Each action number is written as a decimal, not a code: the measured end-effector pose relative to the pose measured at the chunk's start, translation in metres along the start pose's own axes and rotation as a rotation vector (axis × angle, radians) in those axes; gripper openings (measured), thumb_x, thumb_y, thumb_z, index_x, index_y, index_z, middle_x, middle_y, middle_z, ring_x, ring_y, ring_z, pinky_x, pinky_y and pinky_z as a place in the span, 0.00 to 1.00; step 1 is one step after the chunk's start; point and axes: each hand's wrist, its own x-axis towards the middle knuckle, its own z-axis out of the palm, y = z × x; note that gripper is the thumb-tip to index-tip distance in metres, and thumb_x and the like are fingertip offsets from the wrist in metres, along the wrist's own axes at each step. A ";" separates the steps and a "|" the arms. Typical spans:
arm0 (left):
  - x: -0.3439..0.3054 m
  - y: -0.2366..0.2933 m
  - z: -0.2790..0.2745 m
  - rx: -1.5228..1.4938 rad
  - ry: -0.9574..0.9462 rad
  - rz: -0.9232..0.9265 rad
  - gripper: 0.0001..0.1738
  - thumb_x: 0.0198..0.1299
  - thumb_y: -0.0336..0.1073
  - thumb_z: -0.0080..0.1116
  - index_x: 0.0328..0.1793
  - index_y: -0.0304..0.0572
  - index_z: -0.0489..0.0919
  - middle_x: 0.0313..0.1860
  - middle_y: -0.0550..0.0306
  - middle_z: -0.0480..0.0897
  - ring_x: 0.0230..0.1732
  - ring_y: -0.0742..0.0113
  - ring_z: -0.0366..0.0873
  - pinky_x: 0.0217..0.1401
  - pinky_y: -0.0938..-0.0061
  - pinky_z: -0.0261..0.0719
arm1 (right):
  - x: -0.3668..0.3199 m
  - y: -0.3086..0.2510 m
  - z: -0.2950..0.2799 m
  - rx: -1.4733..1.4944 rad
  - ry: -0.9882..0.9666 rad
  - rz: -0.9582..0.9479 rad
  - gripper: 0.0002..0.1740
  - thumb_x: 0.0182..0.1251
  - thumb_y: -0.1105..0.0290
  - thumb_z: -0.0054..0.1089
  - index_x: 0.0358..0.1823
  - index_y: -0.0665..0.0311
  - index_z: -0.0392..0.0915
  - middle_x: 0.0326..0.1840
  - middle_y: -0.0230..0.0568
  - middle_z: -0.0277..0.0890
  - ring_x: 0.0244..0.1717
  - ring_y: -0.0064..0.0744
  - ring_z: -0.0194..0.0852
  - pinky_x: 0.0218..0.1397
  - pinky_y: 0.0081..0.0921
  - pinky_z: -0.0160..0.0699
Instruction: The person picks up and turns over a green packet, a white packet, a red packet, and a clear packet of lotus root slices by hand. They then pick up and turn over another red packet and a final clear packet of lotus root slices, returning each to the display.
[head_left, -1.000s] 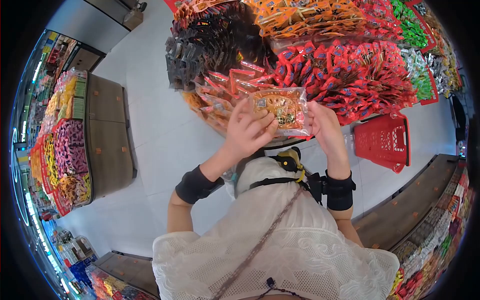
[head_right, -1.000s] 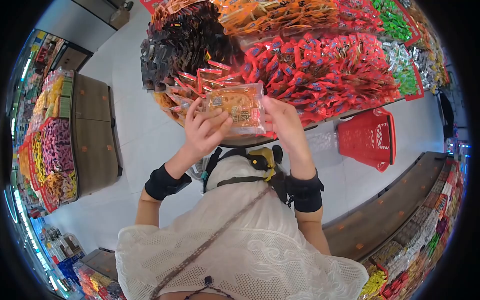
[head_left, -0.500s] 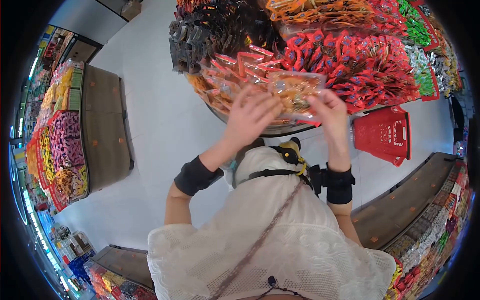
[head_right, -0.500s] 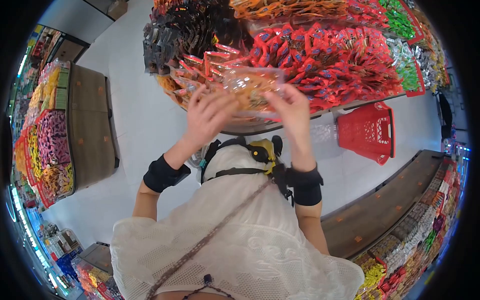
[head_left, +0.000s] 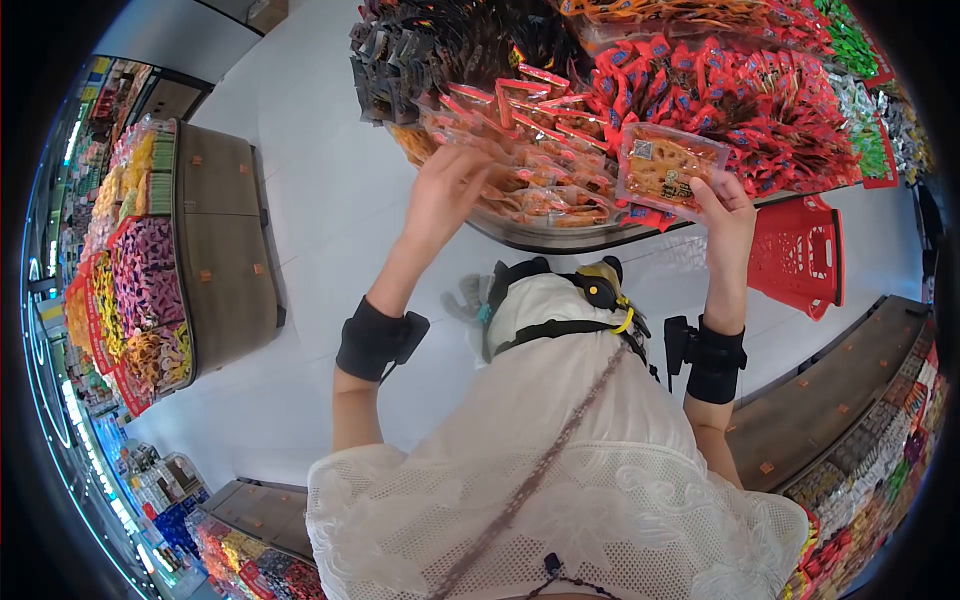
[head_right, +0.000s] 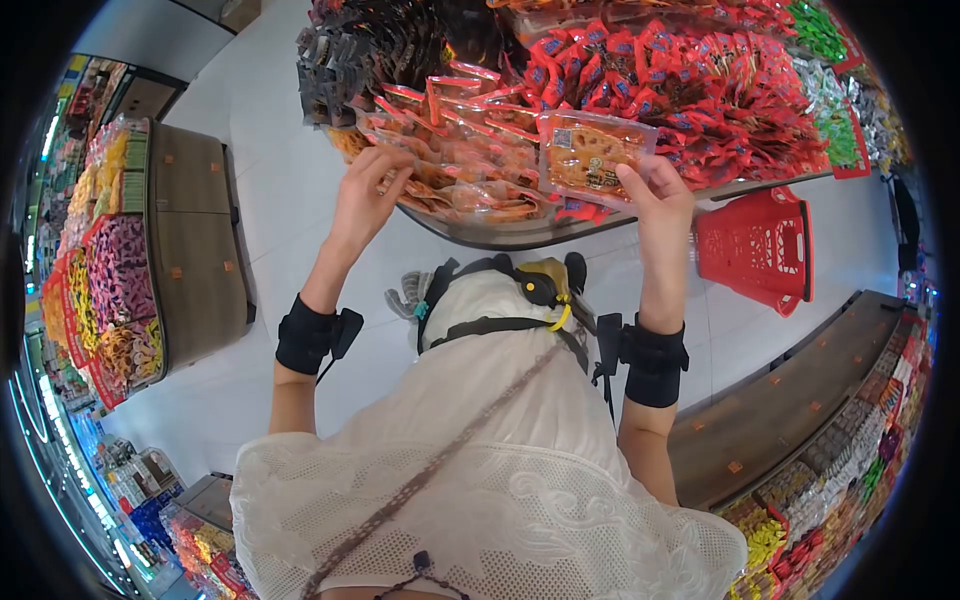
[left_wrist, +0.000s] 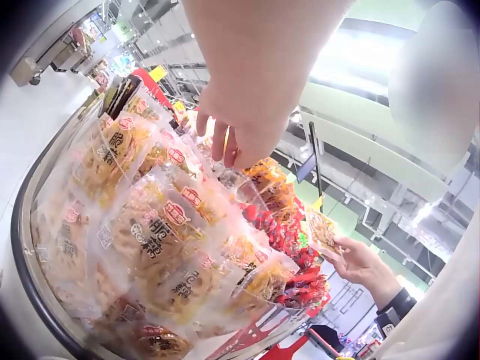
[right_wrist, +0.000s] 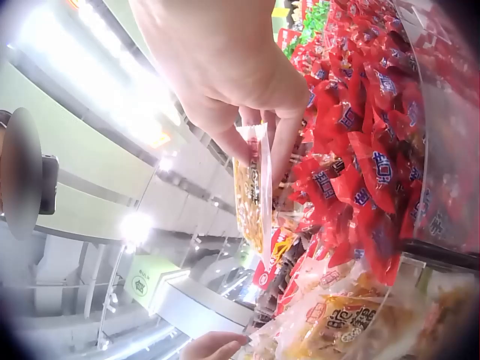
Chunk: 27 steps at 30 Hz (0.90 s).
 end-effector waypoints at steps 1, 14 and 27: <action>0.000 0.001 0.003 -0.018 0.007 0.009 0.08 0.50 0.25 0.58 0.38 0.38 0.78 0.37 0.55 0.78 0.40 0.59 0.75 0.38 0.72 0.74 | 0.000 0.002 0.000 -0.025 0.006 -0.017 0.06 0.59 0.75 0.56 0.38 0.65 0.75 0.37 0.35 0.76 0.35 0.21 0.75 0.35 0.23 0.83; 0.024 0.021 0.040 0.086 -0.408 -0.002 0.18 0.49 0.42 0.61 0.45 0.45 0.76 0.45 0.54 0.77 0.43 0.53 0.76 0.41 0.66 0.75 | -0.009 0.000 0.028 -0.040 -0.041 -0.080 0.06 0.59 0.77 0.56 0.38 0.68 0.74 0.37 0.33 0.76 0.36 0.17 0.73 0.40 0.17 0.75; 0.024 0.037 0.046 -0.029 -0.503 -0.008 0.13 0.45 0.38 0.62 0.38 0.44 0.78 0.39 0.54 0.78 0.46 0.53 0.73 0.44 0.62 0.73 | 0.004 0.000 0.048 -0.052 -0.095 -0.106 0.06 0.58 0.78 0.57 0.37 0.70 0.74 0.35 0.31 0.76 0.36 0.15 0.72 0.39 0.15 0.73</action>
